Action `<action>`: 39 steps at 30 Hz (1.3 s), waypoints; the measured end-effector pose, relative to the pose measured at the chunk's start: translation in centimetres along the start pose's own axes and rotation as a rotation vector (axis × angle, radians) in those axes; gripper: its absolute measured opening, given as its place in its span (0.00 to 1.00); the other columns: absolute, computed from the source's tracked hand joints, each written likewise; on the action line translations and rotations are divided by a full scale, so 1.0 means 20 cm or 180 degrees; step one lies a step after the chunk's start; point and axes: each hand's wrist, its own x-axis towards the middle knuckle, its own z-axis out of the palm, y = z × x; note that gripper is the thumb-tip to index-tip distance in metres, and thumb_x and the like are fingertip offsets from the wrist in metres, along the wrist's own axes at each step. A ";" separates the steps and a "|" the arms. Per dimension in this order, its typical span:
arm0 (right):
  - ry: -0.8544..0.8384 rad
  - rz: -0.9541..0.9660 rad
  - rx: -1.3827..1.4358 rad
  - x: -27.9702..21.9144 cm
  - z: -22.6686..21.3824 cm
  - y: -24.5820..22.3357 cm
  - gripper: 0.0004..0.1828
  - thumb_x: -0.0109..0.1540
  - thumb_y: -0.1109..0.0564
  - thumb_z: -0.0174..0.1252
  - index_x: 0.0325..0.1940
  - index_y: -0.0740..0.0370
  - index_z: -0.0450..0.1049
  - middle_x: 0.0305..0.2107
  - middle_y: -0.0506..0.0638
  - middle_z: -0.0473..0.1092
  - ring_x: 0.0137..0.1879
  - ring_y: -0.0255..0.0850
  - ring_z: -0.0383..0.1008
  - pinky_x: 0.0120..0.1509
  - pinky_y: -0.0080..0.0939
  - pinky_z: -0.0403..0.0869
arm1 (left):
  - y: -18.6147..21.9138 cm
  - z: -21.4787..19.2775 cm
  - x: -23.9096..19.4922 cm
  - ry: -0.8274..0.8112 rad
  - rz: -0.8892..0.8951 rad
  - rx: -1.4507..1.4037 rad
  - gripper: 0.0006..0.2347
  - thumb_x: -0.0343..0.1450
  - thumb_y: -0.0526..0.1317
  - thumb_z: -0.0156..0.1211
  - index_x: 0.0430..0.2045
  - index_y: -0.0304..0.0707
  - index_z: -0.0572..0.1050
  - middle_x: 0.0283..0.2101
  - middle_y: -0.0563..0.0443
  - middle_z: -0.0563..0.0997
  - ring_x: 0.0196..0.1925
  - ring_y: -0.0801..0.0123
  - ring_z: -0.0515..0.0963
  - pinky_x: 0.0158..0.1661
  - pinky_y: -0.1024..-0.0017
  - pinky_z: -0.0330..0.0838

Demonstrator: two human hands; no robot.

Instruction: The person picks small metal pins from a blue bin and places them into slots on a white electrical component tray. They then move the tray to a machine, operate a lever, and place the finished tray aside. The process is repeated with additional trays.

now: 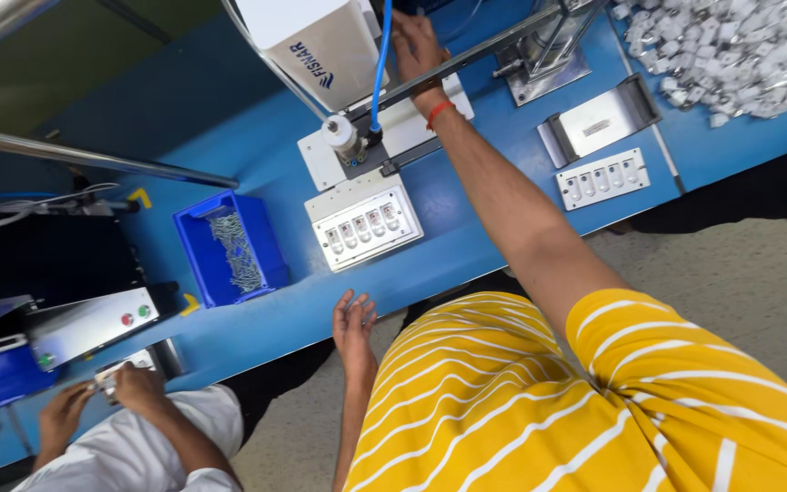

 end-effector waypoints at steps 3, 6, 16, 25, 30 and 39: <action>0.0086 -0.0086 0.0230 0.05 0.13 0.11 0.19 0.67 0.65 0.51 0.59 0.55 0.80 0.47 0.54 0.72 0.55 0.46 0.74 0.62 0.40 0.72 | 0.00 0.00 -0.04 0.0105 0.0057 -0.0023 0.17 0.75 0.41 0.53 0.59 0.36 0.69 0.53 0.44 0.79 0.53 0.63 0.78 0.54 0.64 0.73; 0.0007 0.0062 0.0477 0.07 0.15 0.19 0.18 0.68 0.62 0.50 0.57 0.55 0.81 0.46 0.53 0.73 0.54 0.47 0.73 0.61 0.40 0.72 | 0.02 -0.04 -0.04 0.0206 0.0077 -0.0087 0.17 0.76 0.41 0.53 0.59 0.36 0.69 0.52 0.44 0.79 0.54 0.63 0.78 0.55 0.64 0.73; -0.0377 0.0287 0.0536 -0.55 -0.37 -0.17 0.12 0.74 0.63 0.51 0.60 0.67 0.72 0.59 0.52 0.73 0.62 0.36 0.71 0.66 0.35 0.70 | 0.09 -0.22 0.13 0.0604 0.1157 -0.0424 0.11 0.78 0.38 0.55 0.51 0.31 0.74 0.44 0.48 0.79 0.45 0.71 0.79 0.46 0.71 0.75; -0.2004 0.1836 -0.0199 -1.57 -0.83 -0.14 0.12 0.68 0.58 0.58 0.54 0.62 0.78 0.32 0.46 0.74 0.31 0.27 0.67 0.32 0.28 0.67 | 0.26 -0.53 0.73 0.1547 0.2249 0.0598 0.07 0.77 0.34 0.58 0.48 0.35 0.76 0.44 0.49 0.81 0.45 0.71 0.78 0.47 0.74 0.74; -0.2006 0.2446 -0.0039 -1.57 -0.85 -0.11 0.12 0.69 0.55 0.54 0.53 0.60 0.77 0.31 0.46 0.75 0.25 0.28 0.67 0.25 0.29 0.66 | 0.31 -0.68 1.10 0.1214 0.2695 0.1931 0.13 0.71 0.34 0.64 0.49 0.35 0.77 0.48 0.42 0.82 0.49 0.55 0.81 0.52 0.62 0.75; -0.1723 0.2469 -0.0230 -1.55 -0.80 -0.19 0.10 0.68 0.56 0.55 0.47 0.63 0.77 0.29 0.49 0.76 0.21 0.28 0.65 0.22 0.30 0.64 | 0.29 -0.68 1.27 0.0728 0.1672 0.3377 0.16 0.65 0.36 0.72 0.45 0.40 0.77 0.50 0.38 0.76 0.54 0.42 0.74 0.56 0.54 0.70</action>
